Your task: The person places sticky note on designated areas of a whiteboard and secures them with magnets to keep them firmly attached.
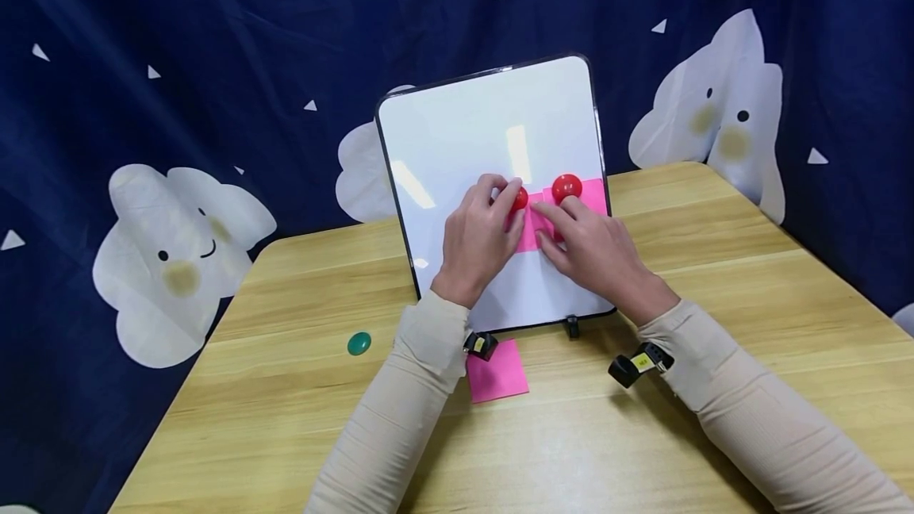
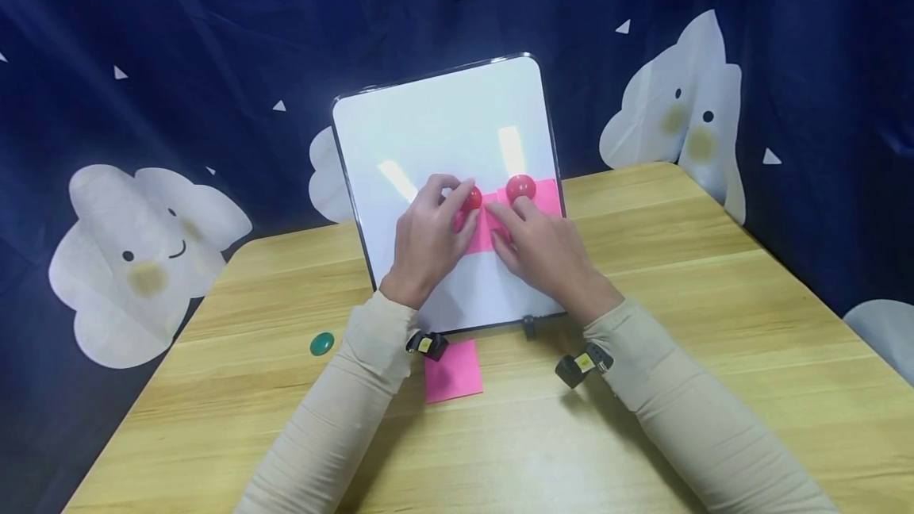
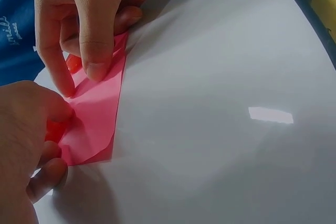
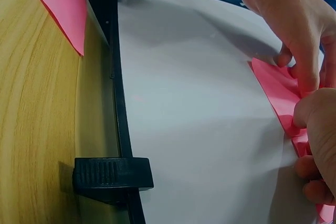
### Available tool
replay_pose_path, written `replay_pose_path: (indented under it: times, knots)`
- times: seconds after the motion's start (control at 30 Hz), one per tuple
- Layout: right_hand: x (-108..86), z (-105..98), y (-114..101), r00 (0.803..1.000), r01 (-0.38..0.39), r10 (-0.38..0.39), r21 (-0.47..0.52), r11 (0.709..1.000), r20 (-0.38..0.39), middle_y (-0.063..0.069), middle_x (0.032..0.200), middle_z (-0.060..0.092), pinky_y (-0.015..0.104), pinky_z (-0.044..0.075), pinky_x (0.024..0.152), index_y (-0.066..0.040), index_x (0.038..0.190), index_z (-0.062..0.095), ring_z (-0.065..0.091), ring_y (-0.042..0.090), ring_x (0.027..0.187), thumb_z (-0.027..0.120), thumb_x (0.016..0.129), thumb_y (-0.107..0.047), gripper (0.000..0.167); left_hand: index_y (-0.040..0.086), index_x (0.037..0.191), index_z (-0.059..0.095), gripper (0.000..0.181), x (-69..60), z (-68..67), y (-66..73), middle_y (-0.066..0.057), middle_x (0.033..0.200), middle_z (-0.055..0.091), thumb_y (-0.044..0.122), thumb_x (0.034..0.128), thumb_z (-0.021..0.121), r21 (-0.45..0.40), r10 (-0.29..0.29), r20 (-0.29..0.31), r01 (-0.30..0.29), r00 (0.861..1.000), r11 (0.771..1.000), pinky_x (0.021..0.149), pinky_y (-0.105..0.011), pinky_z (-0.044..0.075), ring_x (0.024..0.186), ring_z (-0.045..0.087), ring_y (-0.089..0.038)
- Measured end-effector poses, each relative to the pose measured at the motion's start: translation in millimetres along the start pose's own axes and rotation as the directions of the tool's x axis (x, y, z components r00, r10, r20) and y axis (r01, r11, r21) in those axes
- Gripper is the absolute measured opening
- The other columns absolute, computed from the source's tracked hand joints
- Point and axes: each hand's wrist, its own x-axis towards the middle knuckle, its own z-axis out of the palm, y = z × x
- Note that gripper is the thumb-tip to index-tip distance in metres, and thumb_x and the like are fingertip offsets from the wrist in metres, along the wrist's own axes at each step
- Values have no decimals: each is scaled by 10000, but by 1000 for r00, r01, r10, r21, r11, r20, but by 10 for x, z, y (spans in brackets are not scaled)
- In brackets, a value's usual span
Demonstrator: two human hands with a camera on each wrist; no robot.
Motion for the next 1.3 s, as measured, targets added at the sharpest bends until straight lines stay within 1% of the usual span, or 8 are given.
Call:
replay_pose_path:
  times: [0.57,0.87,1.0,1.2,1.3]
  knots:
    - [4,0,-8,1000,1,-1,2,1000,-1,103,833,550,297,431,465,-85,1286,637,468,163,518,803,831,-194,497,70,1256,684,374,-5,-1,10,-89,1135,640,228,919,722,15,-19,5,19,1000,1000,767,-279,572,916,662,-195]
    - [-1,-3,-1,1000,4,-4,1,1000,-2,102,831,543,299,431,460,-82,1281,636,468,162,514,798,835,-189,486,68,1248,689,379,-12,-2,-6,-102,1138,632,219,905,744,-26,-10,-10,10,1000,1000,768,-280,572,927,670,-198]
    - [-5,7,4,1000,13,-13,4,1000,-13,96,816,536,290,407,449,-77,1278,639,453,156,508,789,837,-184,478,79,1221,703,362,-37,9,-33,-104,1138,627,233,899,757,-55,-7,-32,5,999,998,756,-263,569,890,678,-180]
    - [-10,12,-4,998,37,-35,29,999,-46,73,777,515,279,366,440,-58,1267,651,424,145,508,764,853,-182,446,95,1157,735,277,-116,-7,-55,-89,1083,647,242,924,711,-75,-19,-109,11,994,997,633,-237,548,724,657,-144]
    - [-9,14,-4,996,51,-48,42,998,-71,54,741,494,279,351,434,-50,1238,663,412,141,511,752,860,-173,408,92,1108,748,236,-157,-38,-61,-81,1050,660,230,924,695,-85,-18,-131,7,991,996,584,-229,524,668,632,-130]
